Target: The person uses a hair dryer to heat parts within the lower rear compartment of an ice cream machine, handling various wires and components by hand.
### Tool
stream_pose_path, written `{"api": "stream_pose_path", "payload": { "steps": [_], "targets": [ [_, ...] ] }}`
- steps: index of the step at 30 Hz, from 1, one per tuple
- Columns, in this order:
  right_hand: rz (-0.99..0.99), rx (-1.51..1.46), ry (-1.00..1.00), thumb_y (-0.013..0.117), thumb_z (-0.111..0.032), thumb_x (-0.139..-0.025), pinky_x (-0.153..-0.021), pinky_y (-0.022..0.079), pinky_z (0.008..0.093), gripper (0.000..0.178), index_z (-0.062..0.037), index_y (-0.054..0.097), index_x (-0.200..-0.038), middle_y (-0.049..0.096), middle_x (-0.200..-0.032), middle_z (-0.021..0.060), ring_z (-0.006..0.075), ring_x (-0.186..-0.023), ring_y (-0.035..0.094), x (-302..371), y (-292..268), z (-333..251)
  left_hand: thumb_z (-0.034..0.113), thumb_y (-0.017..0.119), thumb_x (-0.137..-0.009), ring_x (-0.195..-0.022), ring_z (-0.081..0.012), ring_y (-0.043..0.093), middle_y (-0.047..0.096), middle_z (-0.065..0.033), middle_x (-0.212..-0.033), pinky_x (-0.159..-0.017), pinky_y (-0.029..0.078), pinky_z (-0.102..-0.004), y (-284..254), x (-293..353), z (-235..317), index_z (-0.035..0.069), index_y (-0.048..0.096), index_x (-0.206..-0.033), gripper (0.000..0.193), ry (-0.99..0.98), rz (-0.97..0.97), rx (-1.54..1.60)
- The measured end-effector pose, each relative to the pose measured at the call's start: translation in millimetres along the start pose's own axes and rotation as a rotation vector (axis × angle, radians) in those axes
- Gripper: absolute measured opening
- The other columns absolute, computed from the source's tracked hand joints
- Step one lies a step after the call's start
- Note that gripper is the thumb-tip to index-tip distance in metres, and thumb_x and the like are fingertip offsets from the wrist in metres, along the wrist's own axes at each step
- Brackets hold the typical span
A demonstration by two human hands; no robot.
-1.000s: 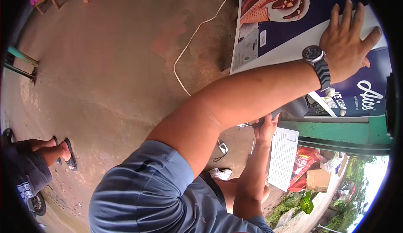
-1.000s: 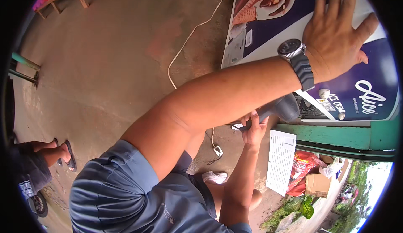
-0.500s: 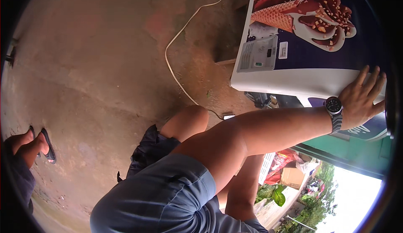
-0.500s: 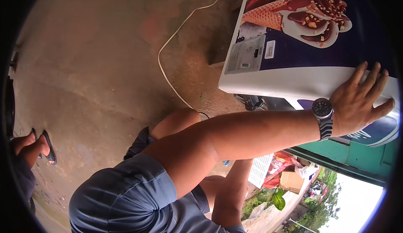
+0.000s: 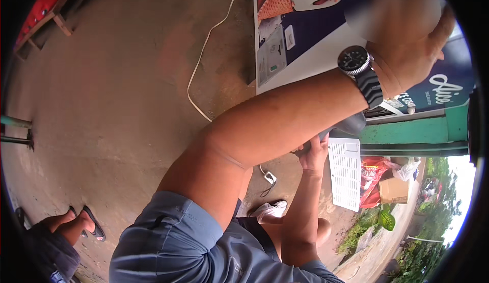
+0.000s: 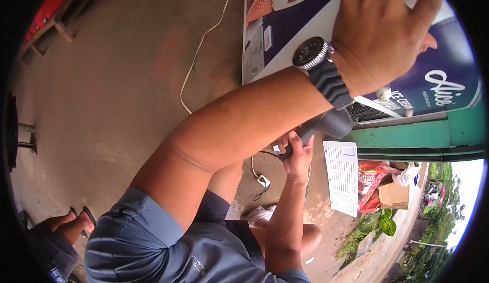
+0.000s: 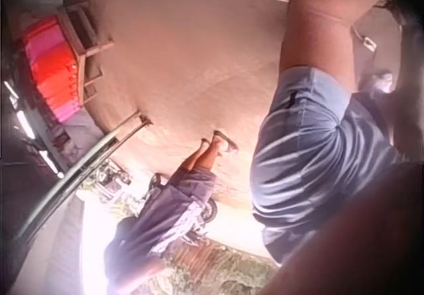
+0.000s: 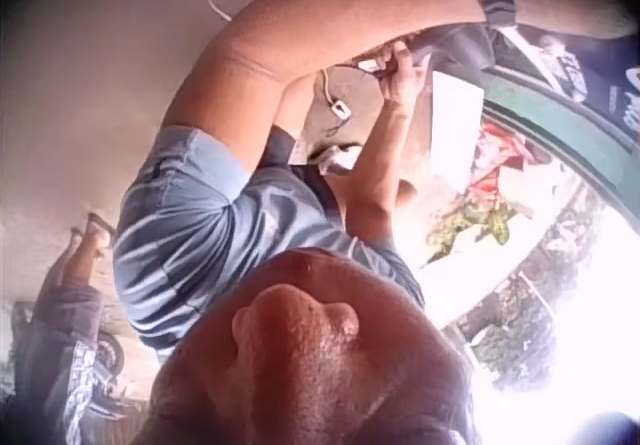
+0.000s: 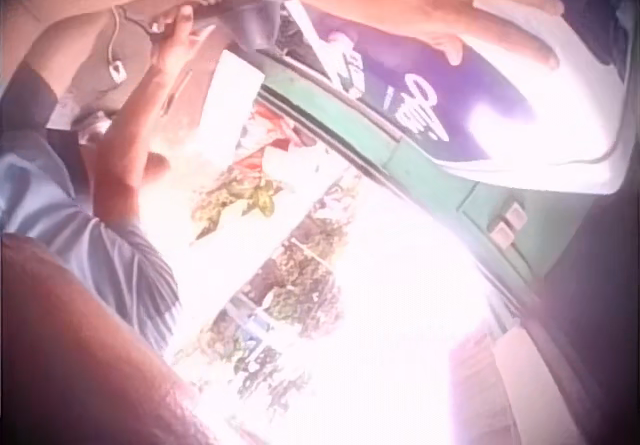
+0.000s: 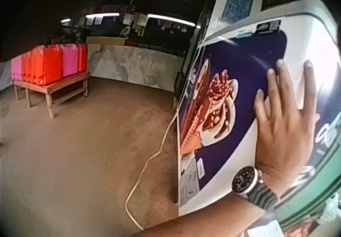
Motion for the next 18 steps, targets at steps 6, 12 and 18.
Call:
{"api": "stream_pose_path", "payload": {
  "steps": [6,12,18],
  "targets": [
    [0.113,-0.066,-0.019,0.068,-0.001,-0.097,-0.053,0.042,0.0255,0.048,-0.0071,0.052,-0.141,0.057,-0.089,0.0017,0.0099,-0.068,0.055,4.1,-2.4,-1.3,0.038,0.08,-0.09,-0.13,-0.0523,0.046,0.047,-0.037,-0.136,-0.109,0.04,-0.0576,2.1,-1.0,-5.6,-0.003,0.038,-0.15,0.083,0.397,-0.261,-0.324],
    [0.094,-0.079,-0.004,0.076,-0.013,-0.094,-0.072,0.047,0.0258,0.06,-0.0093,0.052,-0.149,0.059,-0.096,0.0,0.0086,-0.082,0.056,9.4,-12.9,15.4,0.06,0.06,-0.102,-0.15,-0.0484,0.03,0.025,-0.0413,-0.16,-0.127,0.026,-0.0477,0.2,-3.3,9.9,-0.019,0.014,-0.157,0.106,0.382,-0.316,-0.291],
    [0.068,-0.172,-0.056,0.074,-0.021,-0.095,-0.088,0.052,0.0343,0.071,-0.007,0.042,-0.157,0.067,-0.108,0.0087,0.019,-0.098,0.064,5.9,-39.2,10.2,0.047,0.052,-0.107,-0.133,-0.0464,0.052,0.034,-0.0402,-0.153,-0.111,0.048,-0.0477,11.0,-5.1,18.7,-0.017,0.011,-0.157,0.091,0.37,-0.362,-0.421]
  ]
}}
Point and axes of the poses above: each hand's wrist, its own x-axis away from the middle knuckle, its own y-axis out of the palm, z = x × y, the point moved 8 cm from there along -x, towards the middle knuckle
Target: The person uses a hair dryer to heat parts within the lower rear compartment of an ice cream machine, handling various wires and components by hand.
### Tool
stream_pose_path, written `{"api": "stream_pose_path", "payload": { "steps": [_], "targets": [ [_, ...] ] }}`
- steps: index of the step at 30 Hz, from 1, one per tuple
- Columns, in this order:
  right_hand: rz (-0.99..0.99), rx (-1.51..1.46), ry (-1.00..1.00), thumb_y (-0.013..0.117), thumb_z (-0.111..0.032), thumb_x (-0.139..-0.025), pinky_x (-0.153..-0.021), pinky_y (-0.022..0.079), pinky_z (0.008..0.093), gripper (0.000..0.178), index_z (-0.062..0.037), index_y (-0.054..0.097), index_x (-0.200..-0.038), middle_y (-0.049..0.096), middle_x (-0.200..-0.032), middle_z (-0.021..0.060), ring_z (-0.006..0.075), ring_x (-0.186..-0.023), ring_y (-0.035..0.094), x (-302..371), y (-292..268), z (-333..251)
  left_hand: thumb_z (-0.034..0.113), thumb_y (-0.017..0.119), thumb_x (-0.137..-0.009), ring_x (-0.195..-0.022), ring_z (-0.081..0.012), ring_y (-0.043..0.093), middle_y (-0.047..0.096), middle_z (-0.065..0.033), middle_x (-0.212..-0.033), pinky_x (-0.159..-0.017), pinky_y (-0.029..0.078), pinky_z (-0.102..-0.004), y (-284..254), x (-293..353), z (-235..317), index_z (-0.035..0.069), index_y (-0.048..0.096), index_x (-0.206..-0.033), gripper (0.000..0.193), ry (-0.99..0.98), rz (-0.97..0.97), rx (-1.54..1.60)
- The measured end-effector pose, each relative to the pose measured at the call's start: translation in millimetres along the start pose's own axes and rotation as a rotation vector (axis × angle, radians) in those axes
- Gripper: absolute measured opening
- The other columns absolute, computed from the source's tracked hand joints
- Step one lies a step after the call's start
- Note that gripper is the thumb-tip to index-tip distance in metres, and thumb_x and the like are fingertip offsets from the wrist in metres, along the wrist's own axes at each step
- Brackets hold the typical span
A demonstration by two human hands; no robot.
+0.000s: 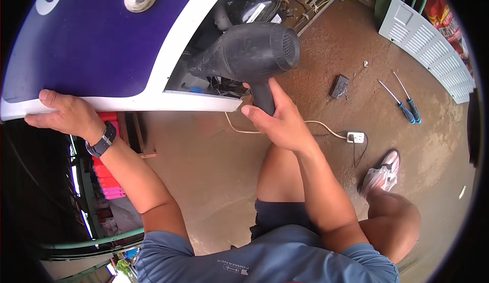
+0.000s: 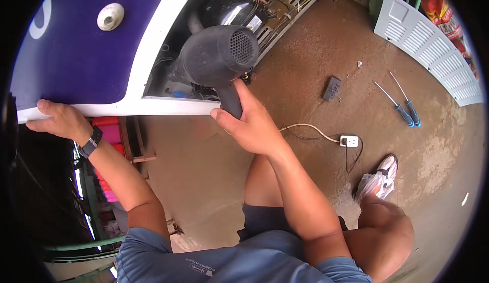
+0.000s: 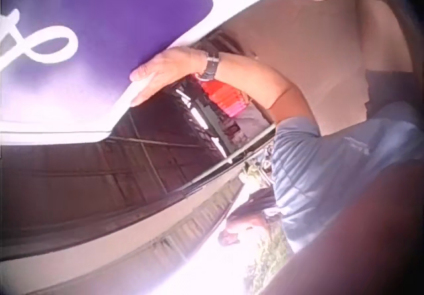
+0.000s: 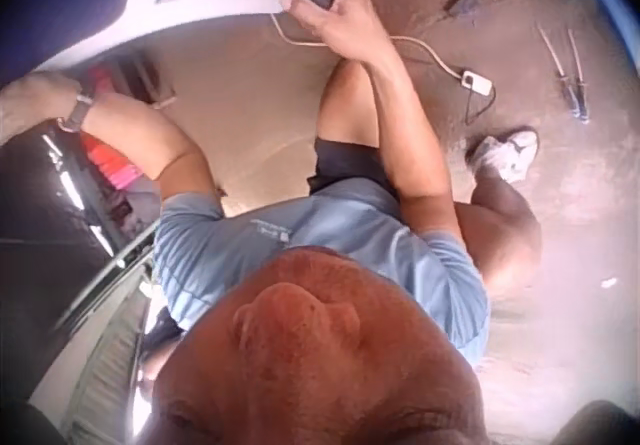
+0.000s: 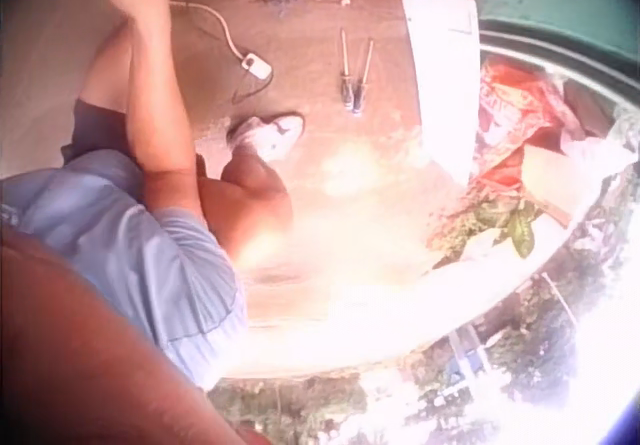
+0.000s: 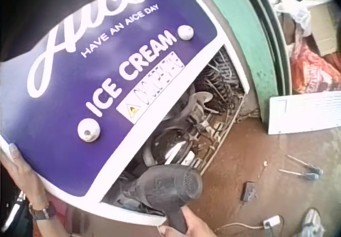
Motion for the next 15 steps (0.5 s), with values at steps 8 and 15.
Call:
{"api": "stream_pose_path", "payload": {
  "steps": [8,15],
  "targets": [
    [-0.119,-0.005,0.0,0.074,-0.026,-0.096,-0.079,0.052,0.0355,0.059,-0.0076,0.048,-0.146,0.065,-0.106,0.0104,0.0196,-0.089,0.063,-11.5,-4.7,23.0,0.061,0.049,-0.105,-0.143,-0.0472,0.041,0.024,-0.0429,-0.156,-0.116,0.046,-0.0498,6.3,14.4,-7.6,-0.016,-0.002,-0.159,0.107,-0.017,-0.073,-0.009],
    [-0.125,-0.027,-0.161,0.066,-0.016,-0.093,-0.09,0.051,0.0565,0.05,-0.0005,0.044,-0.135,0.067,-0.113,0.0298,0.0489,-0.107,0.066,-6.9,8.9,15.1,0.045,0.04,-0.113,-0.142,-0.0455,0.043,0.024,-0.0411,-0.156,-0.115,0.047,-0.0505,7.6,8.0,-16.7,-0.01,-0.008,-0.16,0.087,0.071,-0.132,0.043]
  ]
}}
Point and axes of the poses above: each hand's wrist, its own x-axis away from the middle knuckle, its own y-axis out of the palm, z = x × y, the point moved 8 cm from there along -x, towards the middle knuckle
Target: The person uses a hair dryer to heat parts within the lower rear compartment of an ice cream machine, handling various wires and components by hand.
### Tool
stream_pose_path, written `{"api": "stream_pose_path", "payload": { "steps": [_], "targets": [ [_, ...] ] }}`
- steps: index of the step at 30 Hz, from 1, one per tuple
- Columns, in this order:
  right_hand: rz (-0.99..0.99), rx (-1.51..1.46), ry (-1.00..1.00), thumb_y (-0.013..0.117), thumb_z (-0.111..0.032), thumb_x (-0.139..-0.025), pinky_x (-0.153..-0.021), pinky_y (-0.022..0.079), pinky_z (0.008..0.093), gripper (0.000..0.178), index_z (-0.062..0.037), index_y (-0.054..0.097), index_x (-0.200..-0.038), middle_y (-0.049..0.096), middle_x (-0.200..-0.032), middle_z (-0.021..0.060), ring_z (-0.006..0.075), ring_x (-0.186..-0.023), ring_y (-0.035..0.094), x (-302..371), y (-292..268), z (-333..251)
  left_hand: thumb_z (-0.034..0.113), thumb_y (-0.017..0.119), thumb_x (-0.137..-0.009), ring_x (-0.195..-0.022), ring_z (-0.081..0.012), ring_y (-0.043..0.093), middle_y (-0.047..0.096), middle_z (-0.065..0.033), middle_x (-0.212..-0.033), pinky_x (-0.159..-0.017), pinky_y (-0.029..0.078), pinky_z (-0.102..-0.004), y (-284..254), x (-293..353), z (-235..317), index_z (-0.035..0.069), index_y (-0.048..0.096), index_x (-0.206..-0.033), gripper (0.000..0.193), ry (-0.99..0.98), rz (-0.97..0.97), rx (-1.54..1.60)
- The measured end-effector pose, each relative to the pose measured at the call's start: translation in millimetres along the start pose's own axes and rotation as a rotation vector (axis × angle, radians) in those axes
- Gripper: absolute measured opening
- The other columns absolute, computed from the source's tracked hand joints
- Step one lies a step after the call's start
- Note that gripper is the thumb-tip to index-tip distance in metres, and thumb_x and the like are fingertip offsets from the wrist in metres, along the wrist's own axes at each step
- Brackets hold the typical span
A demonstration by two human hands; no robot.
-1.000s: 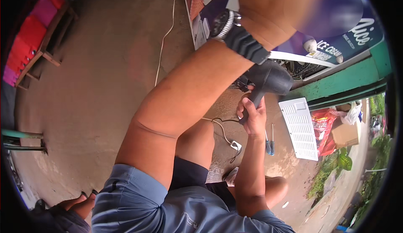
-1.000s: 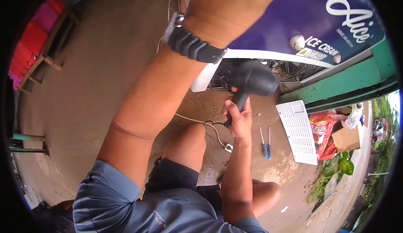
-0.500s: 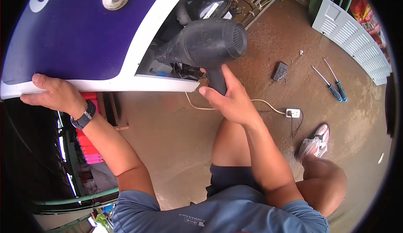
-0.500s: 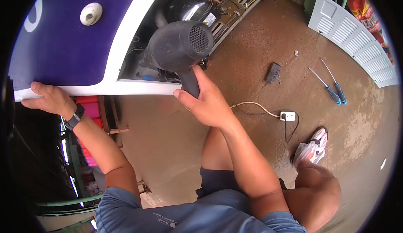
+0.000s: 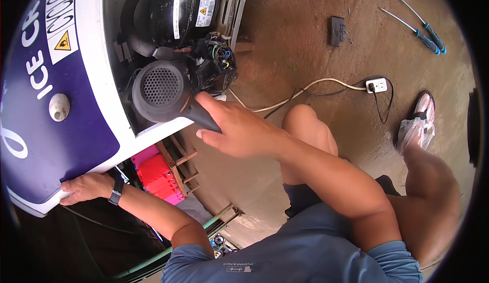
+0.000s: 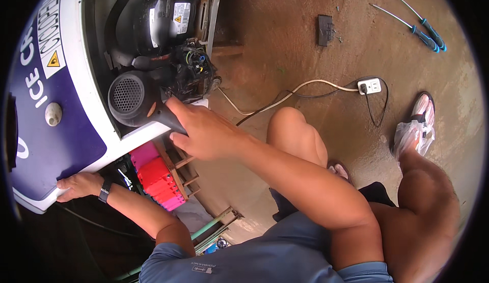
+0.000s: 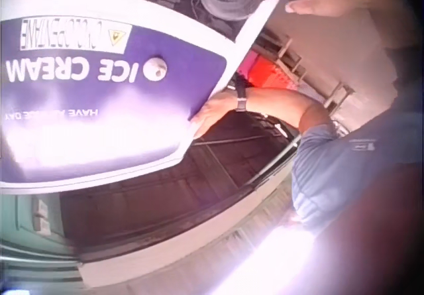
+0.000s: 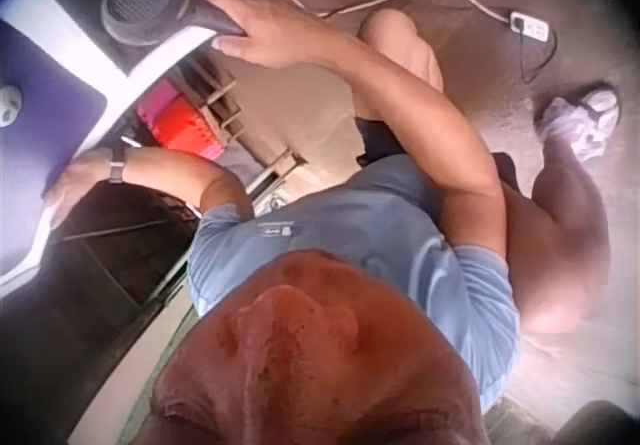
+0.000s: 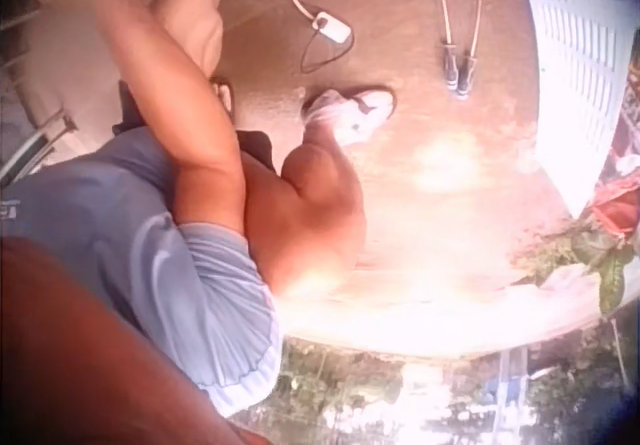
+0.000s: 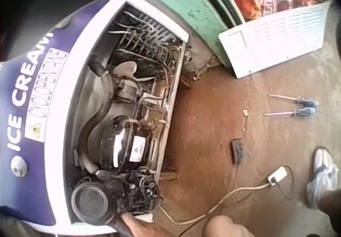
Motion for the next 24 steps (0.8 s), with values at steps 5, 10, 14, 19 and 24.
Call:
{"api": "stream_pose_path", "payload": {
  "steps": [5,10,14,19,24],
  "targets": [
    [0.015,0.15,-0.031,0.063,-0.009,-0.094,-0.088,0.054,0.054,0.044,-0.001,0.046,-0.133,0.066,-0.108,0.0258,0.0449,-0.103,0.068,11.9,29.8,-5.4,0.053,0.039,-0.112,-0.142,-0.0456,0.044,0.029,-0.0425,-0.151,-0.115,0.047,-0.0513,4.2,5.3,12.5,-0.017,0.004,-0.156,0.089,0.036,0.029,-0.017],
    [-0.009,0.222,-0.049,0.065,-0.009,-0.093,-0.084,0.058,0.0482,0.046,-0.003,0.046,-0.135,0.063,-0.114,0.02,0.0389,-0.103,0.068,12.1,29.8,-4.6,0.042,0.037,-0.114,-0.137,-0.0452,0.049,0.034,-0.0393,-0.148,-0.111,0.051,-0.0531,2.7,3.2,19.1,-0.014,0.008,-0.156,0.077,0.016,0.053,-0.129],
    [-0.099,0.234,-0.013,0.071,-0.013,-0.091,-0.083,0.058,0.0436,0.057,-0.003,0.044,-0.14,0.061,-0.117,0.0152,0.0327,-0.104,0.067,13.1,30.1,-6.5,0.044,0.035,-0.114,-0.13,-0.0431,0.054,0.043,-0.0355,-0.144,-0.106,0.052,-0.0544,7.9,13.0,32.6,-0.01,0.019,-0.154,0.069,-0.003,0.08,-0.22],
    [-0.078,0.162,-0.045,0.063,-0.005,-0.09,-0.075,0.062,0.043,0.042,-0.0017,0.049,-0.129,0.063,-0.099,0.0169,0.0324,-0.091,0.071,5.4,22.9,-7.6,0.049,0.034,-0.113,-0.123,-0.0411,0.057,0.05,-0.0299,-0.139,-0.101,0.053,-0.0533,6.2,12.3,34.4,-0.005,0.032,-0.149,0.065,0.015,0.051,-0.297],
    [-0.064,0.172,-0.058,0.061,-0.008,-0.092,-0.074,0.062,0.0412,0.04,-0.0017,0.05,-0.129,0.063,-0.098,0.0159,0.0304,-0.089,0.071,0.8,21.3,-13.0,0.048,0.033,-0.113,-0.124,-0.0423,0.056,0.05,-0.0299,-0.139,-0.104,0.05,-0.0543,5.8,11.0,35.1,-0.006,0.034,-0.147,0.064,0.037,0.05,-0.33]
  ]
}}
Point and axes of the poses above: each hand's wrist, its own x-axis away from the middle knuckle, its own y-axis out of the palm, z = x × y, the point moved 8 cm from there along -x, towards the middle knuckle
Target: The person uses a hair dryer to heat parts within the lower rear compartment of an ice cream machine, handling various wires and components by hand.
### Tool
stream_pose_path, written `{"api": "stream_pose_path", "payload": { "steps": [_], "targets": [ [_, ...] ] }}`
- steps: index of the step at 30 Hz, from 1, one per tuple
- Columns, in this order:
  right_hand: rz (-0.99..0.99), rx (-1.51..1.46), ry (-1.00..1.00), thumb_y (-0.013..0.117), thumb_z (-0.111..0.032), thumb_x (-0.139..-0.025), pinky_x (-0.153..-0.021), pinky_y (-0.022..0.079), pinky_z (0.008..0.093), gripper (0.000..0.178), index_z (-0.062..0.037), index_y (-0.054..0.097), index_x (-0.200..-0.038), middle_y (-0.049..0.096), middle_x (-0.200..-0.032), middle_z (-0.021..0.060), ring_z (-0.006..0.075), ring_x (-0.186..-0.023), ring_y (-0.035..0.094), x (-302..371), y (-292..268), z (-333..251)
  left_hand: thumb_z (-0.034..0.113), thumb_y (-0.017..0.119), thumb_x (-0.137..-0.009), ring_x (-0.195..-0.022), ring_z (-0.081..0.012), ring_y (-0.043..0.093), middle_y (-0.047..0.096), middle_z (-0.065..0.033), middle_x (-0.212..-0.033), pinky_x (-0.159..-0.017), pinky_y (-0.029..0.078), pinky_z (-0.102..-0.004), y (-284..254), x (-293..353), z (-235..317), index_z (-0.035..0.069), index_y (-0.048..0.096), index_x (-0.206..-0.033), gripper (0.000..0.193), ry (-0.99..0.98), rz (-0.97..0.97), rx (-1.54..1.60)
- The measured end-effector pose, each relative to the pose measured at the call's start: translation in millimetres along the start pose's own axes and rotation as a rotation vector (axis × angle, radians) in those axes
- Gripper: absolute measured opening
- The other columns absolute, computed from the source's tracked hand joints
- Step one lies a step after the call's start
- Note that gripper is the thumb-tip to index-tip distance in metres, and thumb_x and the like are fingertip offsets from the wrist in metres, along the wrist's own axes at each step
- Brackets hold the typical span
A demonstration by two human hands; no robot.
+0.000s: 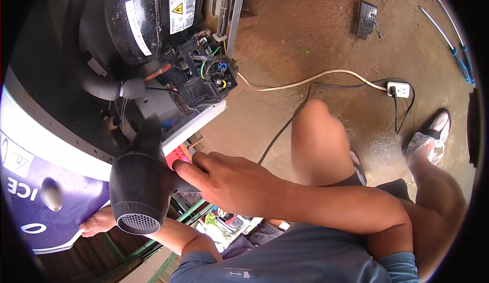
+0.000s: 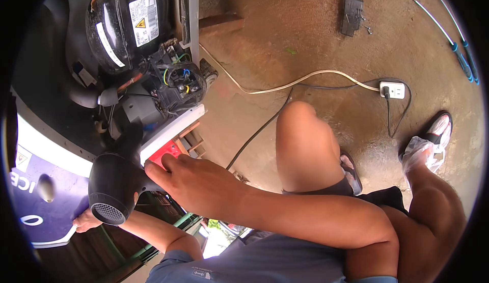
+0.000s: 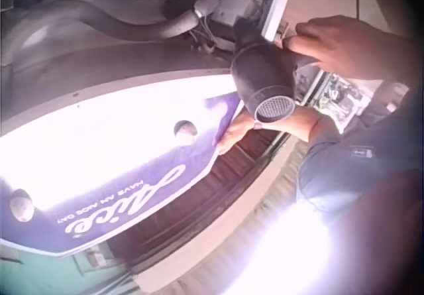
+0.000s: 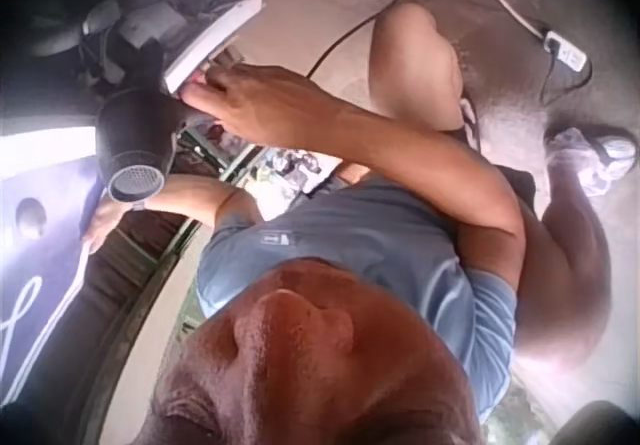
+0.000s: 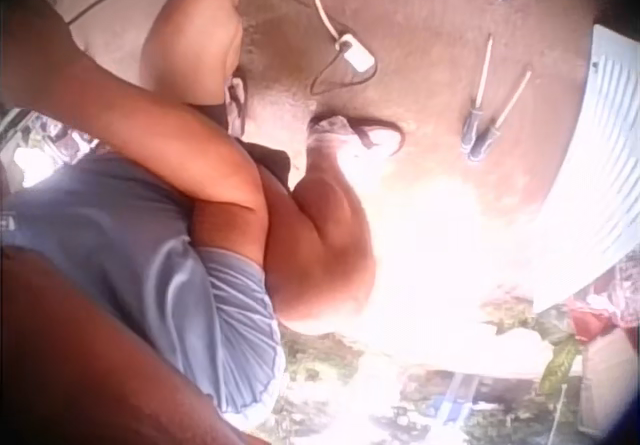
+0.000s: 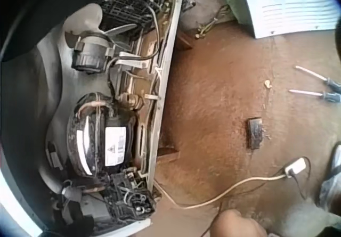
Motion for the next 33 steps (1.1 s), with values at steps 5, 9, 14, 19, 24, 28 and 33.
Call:
{"api": "stream_pose_path", "payload": {
  "steps": [5,9,14,19,24,28,33],
  "targets": [
    [-0.05,-0.006,0.002,0.062,-0.011,-0.092,-0.073,0.062,0.0407,0.041,-0.0018,0.05,-0.13,0.064,-0.099,0.0156,0.0303,-0.087,0.071,-5.1,0.2,-0.8,0.047,0.033,-0.113,-0.125,-0.0434,0.055,0.051,-0.0299,-0.138,-0.107,0.047,-0.0552,-2.4,-1.4,-0.4,-0.006,0.037,-0.145,0.062,0.036,-0.009,-0.031],
    [-0.078,0.007,-0.006,0.063,-0.011,-0.092,-0.075,0.061,0.0408,0.043,-0.0016,0.05,-0.132,0.064,-0.101,0.016,0.0305,-0.088,0.071,-6.8,-1.9,-2.4,0.046,0.032,-0.114,-0.125,-0.0444,0.054,0.051,-0.0299,-0.137,-0.109,0.045,-0.0559,-5.7,-3.2,-1.7,-0.007,0.038,-0.144,0.061,0.061,-0.019,-0.054],
    [-0.1,-0.011,-0.018,0.062,-0.009,-0.091,-0.077,0.061,0.0418,0.045,-0.0011,0.049,-0.133,0.064,-0.102,0.0169,0.0308,-0.09,0.072,-10.5,-4.7,-2.0,0.045,0.031,-0.114,-0.126,-0.0455,0.052,0.052,-0.0299,-0.137,-0.111,0.042,-0.0569,-3.5,-7.1,-5.7,-0.007,0.041,-0.142,0.06,0.099,-0.034,-0.088],
    [-0.142,-0.021,-0.006,0.06,-0.007,-0.092,-0.079,0.062,0.0436,0.043,-0.0013,0.049,-0.133,0.065,-0.103,0.0178,0.0328,-0.093,0.072,-14.8,-1.4,-0.6,0.044,0.03,-0.114,-0.127,-0.0467,0.051,0.052,-0.0299,-0.136,-0.114,0.039,-0.0578,-2.6,-4.1,-12.8,-0.008,0.043,-0.14,0.06,0.16,-0.04,-0.141],
    [-0.145,-0.019,-0.016,0.061,-0.006,-0.091,-0.079,0.062,0.0439,0.041,-0.0019,0.049,-0.131,0.065,-0.102,0.0181,0.0329,-0.093,0.072,-16.5,-3.7,-1.9,0.044,0.029,-0.114,-0.128,-0.0478,0.049,0.053,-0.0299,-0.136,-0.117,0.037,-0.0587,-3.3,-16.4,-36.8,-0.008,0.045,-0.138,0.059,0.262,-0.054,-0.284],
    [-0.148,-0.002,-0.027,0.062,-0.006,-0.09,-0.077,0.063,0.0428,0.041,-0.0027,0.05,-0.129,0.065,-0.101,0.0183,0.0325,-0.093,0.072,-16.9,-5.0,-4.0,0.035,0.023,-0.116,-0.133,-0.0489,0.044,0.055,-0.0297,-0.131,-0.12,0.032,-0.0611,-8.3,-30.5,-47.1,-0.01,0.05,-0.133,0.055,0.411,0.029,-0.487],
    [-0.111,0.023,-0.034,0.063,-0.005,-0.09,-0.073,0.063,0.0422,0.04,-0.003,0.05,-0.128,0.065,-0.1,0.0182,0.0331,-0.089,0.072,-18.0,-5.7,-3.7,0.034,0.025,-0.116,-0.132,-0.0482,0.045,0.056,-0.0291,-0.13,-0.12,0.032,-0.0607,-3.5,-6.9,-23.7,-0.011,0.051,-0.132,0.054,0.261,0.027,-0.222]
  ]
}}
Point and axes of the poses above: each hand's wrist, its own x-axis away from the middle knuckle, its own y-axis out of the palm, z = x × y, the point moved 8 cm from there along -x, towards the middle knuckle
